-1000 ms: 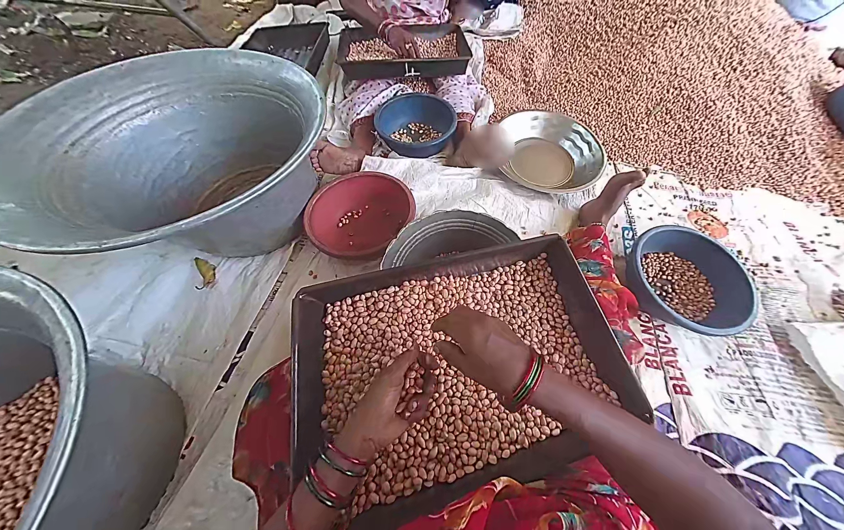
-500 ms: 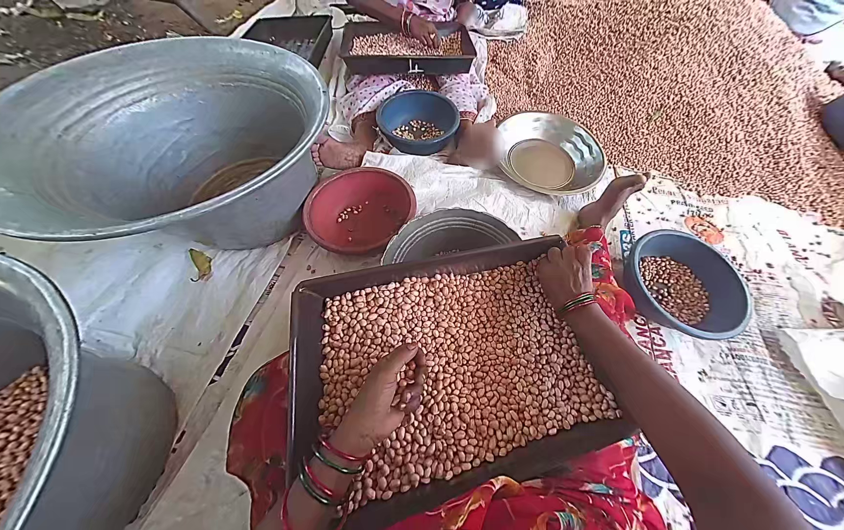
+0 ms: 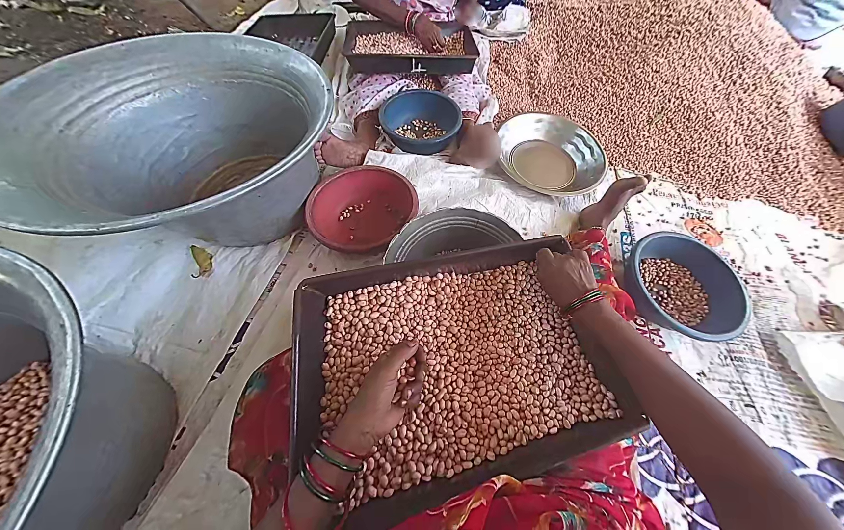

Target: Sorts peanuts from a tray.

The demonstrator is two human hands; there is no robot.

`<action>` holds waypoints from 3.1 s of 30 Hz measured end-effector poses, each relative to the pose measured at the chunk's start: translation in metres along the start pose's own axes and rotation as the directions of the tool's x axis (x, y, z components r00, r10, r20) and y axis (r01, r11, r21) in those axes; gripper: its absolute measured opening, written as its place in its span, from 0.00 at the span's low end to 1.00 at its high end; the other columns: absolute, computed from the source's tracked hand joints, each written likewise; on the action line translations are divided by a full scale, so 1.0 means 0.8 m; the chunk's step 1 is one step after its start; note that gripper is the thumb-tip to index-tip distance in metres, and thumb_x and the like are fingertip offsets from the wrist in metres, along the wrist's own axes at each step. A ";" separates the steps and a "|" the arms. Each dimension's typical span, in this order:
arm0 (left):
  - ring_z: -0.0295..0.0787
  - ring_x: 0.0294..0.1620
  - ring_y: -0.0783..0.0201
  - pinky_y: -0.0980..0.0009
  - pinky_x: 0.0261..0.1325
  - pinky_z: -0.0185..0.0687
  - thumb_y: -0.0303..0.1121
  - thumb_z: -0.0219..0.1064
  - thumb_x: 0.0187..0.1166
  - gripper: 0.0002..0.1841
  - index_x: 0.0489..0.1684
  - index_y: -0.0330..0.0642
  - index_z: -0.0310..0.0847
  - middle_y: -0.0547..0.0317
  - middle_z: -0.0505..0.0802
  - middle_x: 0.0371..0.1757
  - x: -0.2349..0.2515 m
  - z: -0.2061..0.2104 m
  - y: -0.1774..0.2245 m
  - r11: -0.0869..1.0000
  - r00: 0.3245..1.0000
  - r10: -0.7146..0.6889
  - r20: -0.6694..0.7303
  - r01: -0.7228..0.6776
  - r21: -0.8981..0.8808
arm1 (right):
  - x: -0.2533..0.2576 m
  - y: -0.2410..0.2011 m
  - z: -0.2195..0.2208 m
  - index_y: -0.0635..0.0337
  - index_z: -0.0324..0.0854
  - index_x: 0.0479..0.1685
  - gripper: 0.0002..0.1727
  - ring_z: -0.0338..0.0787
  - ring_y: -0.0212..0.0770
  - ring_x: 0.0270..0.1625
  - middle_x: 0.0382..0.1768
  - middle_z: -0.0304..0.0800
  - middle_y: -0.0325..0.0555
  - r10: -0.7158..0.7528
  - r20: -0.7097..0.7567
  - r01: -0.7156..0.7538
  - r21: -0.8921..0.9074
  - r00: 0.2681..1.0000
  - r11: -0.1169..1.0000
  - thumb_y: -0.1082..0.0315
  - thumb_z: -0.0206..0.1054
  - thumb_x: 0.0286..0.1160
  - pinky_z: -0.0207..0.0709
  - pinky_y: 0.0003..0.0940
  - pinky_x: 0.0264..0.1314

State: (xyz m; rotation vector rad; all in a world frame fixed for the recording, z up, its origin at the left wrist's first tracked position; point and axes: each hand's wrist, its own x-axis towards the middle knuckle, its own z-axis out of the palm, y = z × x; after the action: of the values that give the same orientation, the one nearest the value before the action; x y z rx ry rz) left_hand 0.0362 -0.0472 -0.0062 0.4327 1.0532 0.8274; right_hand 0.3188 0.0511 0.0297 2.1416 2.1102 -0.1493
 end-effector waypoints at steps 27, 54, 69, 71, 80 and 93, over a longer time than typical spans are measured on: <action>0.65 0.07 0.79 0.85 0.10 0.60 0.48 0.30 0.97 0.27 0.38 0.49 0.75 0.65 0.83 0.18 0.000 0.003 -0.011 0.994 0.991 -0.103 0.091 0.107 -0.039 | -0.096 -0.150 -0.051 0.71 0.76 0.75 0.23 0.88 0.63 0.65 0.66 0.84 0.67 -0.562 0.222 0.400 0.505 0.797 0.765 0.63 0.55 0.92 0.78 0.58 0.66; 0.61 0.06 0.82 0.88 0.10 0.58 0.37 0.33 0.96 0.23 0.34 0.47 0.74 0.70 0.79 0.15 0.000 0.003 -0.007 1.000 1.000 0.009 -0.003 -0.009 0.014 | 0.002 -0.024 0.020 0.61 0.79 0.73 0.20 0.86 0.70 0.68 0.65 0.87 0.68 -0.018 0.311 -0.027 0.140 0.950 0.990 0.66 0.49 0.92 0.74 0.68 0.64; 0.64 0.07 0.83 0.88 0.10 0.58 0.39 0.31 0.95 0.25 0.35 0.48 0.75 0.72 0.79 0.15 -0.001 -0.001 -0.011 0.994 0.992 -0.095 0.081 0.091 0.062 | -0.082 -0.064 -0.040 0.71 0.89 0.55 0.16 0.93 0.60 0.55 0.52 0.93 0.64 -0.458 -0.051 0.409 0.546 0.887 0.731 0.72 0.57 0.86 0.81 0.58 0.59; 0.63 0.06 0.83 0.88 0.10 0.57 0.37 0.32 0.96 0.23 0.35 0.47 0.75 0.72 0.78 0.14 0.000 0.001 -0.009 0.995 0.995 -0.087 0.054 0.085 0.044 | -0.086 -0.035 -0.038 0.72 0.87 0.57 0.16 0.91 0.62 0.58 0.54 0.92 0.66 -0.377 0.090 0.281 0.515 0.922 0.810 0.71 0.56 0.88 0.78 0.60 0.63; 0.62 0.06 0.82 0.88 0.09 0.58 0.38 0.32 0.97 0.22 0.36 0.46 0.72 0.71 0.77 0.14 0.000 0.002 -0.001 0.999 0.999 -0.034 0.004 0.034 -0.035 | -0.147 0.019 0.017 0.66 0.88 0.62 0.18 0.87 0.69 0.66 0.59 0.90 0.68 -0.463 0.760 0.353 0.323 0.456 0.878 0.74 0.53 0.88 0.71 0.68 0.69; 0.64 0.06 0.82 0.88 0.09 0.59 0.38 0.34 0.97 0.22 0.34 0.46 0.72 0.71 0.78 0.13 0.000 0.001 0.002 0.999 0.998 0.032 -0.053 -0.033 -0.031 | -0.158 -0.079 0.028 0.71 0.84 0.60 0.18 0.90 0.71 0.57 0.54 0.89 0.69 -0.630 0.446 0.470 0.423 0.636 0.774 0.67 0.54 0.90 0.78 0.69 0.55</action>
State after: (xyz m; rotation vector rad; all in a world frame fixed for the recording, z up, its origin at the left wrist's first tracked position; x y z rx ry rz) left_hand 0.0366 -0.0461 -0.0047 0.4037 1.0826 0.8873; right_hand 0.2538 -0.0763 0.0262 1.1865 2.3435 -1.0571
